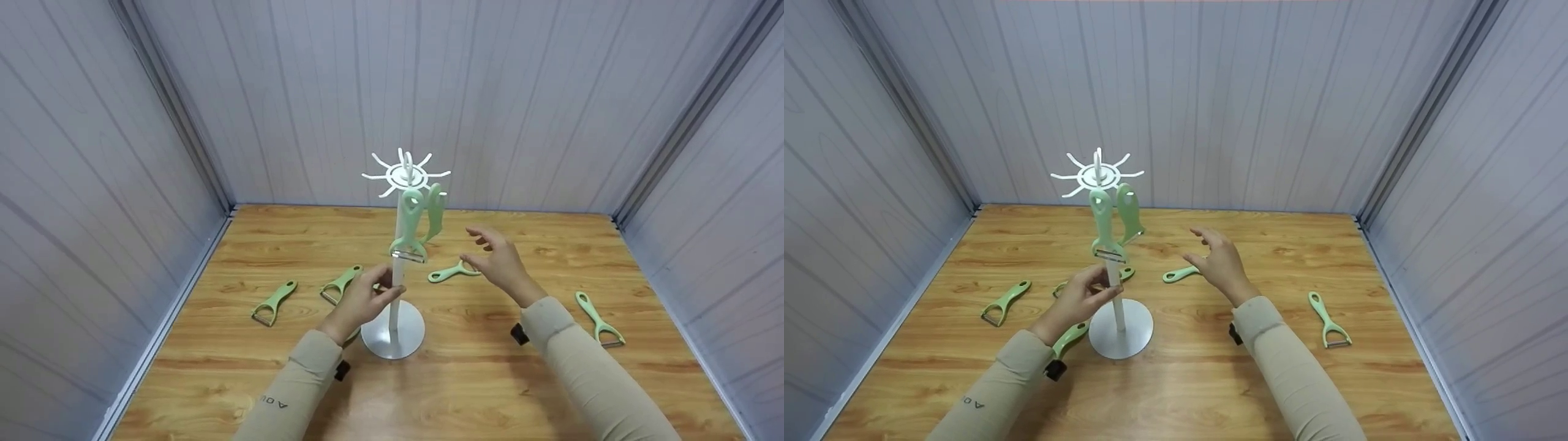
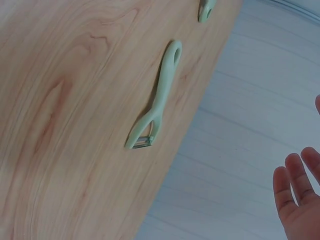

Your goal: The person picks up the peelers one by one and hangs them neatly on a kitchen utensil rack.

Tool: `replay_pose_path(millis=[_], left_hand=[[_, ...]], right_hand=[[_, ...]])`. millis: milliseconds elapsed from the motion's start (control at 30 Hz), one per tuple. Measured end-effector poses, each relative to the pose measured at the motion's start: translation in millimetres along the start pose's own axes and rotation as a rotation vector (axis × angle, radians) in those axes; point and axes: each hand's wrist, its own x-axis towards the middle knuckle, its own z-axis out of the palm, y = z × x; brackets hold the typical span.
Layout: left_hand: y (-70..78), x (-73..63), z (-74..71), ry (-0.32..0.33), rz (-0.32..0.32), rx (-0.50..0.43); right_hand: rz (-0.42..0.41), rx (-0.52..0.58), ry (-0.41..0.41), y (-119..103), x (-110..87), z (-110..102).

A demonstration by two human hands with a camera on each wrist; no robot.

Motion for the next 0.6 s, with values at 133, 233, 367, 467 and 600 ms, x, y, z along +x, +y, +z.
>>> replay_pose_path(millis=[133, 233, 367, 467, 600], left_hand=[[1.0, -0.5, -0.6, -0.007, -0.031, 0.017], [1.5, 0.7, -1.0, -0.009, -0.037, 0.019], [1.4, 1.2, -1.2, -0.005, -0.033, 0.016], [1.0, 0.8, -0.8, -0.003, -0.025, 0.013], [1.0, 0.2, 0.1, 0.003, -0.020, 0.022]], right_hand=[[0.028, 0.007, -0.030, 4.9, 2.2, 1.8], [0.057, 0.034, -0.046, 8.3, 3.7, 3.3], [0.083, 0.058, -0.062, 12.7, 5.6, 6.2], [0.098, 0.051, -0.082, 16.7, 6.3, 8.9], [0.137, 0.058, -0.112, 21.0, 6.7, 13.0]])
